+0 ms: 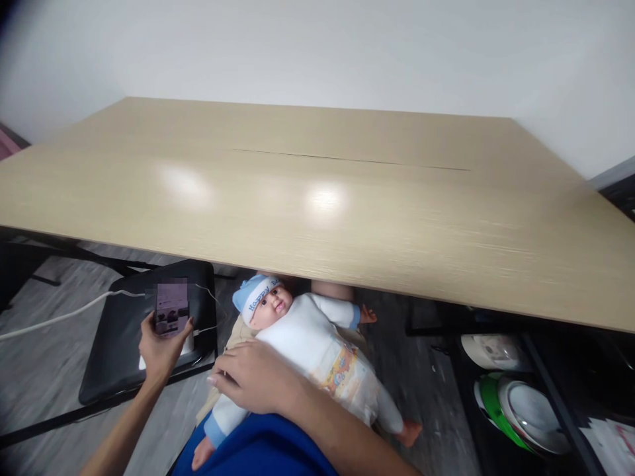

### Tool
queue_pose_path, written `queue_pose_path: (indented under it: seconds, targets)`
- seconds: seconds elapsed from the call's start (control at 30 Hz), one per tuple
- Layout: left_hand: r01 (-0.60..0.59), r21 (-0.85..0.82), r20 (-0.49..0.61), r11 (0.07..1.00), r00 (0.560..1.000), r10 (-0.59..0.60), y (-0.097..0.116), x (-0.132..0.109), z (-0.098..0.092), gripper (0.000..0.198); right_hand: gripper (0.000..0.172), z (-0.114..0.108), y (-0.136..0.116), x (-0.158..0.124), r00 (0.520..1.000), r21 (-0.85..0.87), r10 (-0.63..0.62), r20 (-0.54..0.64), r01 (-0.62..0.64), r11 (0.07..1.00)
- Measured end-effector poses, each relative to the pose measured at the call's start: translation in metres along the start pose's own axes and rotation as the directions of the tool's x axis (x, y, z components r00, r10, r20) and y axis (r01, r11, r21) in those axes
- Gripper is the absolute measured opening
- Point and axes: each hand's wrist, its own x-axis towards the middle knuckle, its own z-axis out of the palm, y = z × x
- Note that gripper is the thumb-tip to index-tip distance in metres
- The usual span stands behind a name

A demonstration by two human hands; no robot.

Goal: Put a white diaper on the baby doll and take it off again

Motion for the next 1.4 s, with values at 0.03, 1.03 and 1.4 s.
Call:
queue_pose_path:
  seconds: [0.03, 1.03, 1.4]
  targets:
    - [0.001, -0.011, 0.0, 1.0, 1.0, -0.001, 0.001, -0.001, 0.0, 0.104, 0.023, 0.0, 0.0, 0.0, 1.0, 0.002, 0.001, 0.001, -0.001, 1.0]
    - [0.041, -0.03, 0.016, 0.999, 0.999, -0.041, -0.004, -0.005, 0.008, 0.105, 0.026, -0.002, -0.003, 0.0, 1.0, -0.006, 0.009, -0.003, -0.009, 1.0]
    - [0.236, 0.136, 0.119, 0.962, 0.96, -0.253, -0.046, 0.075, 0.054, 0.103, 0.026, 0.002, 0.001, 0.0, 1.0, -0.031, -0.002, -0.011, 0.002, 1.0]
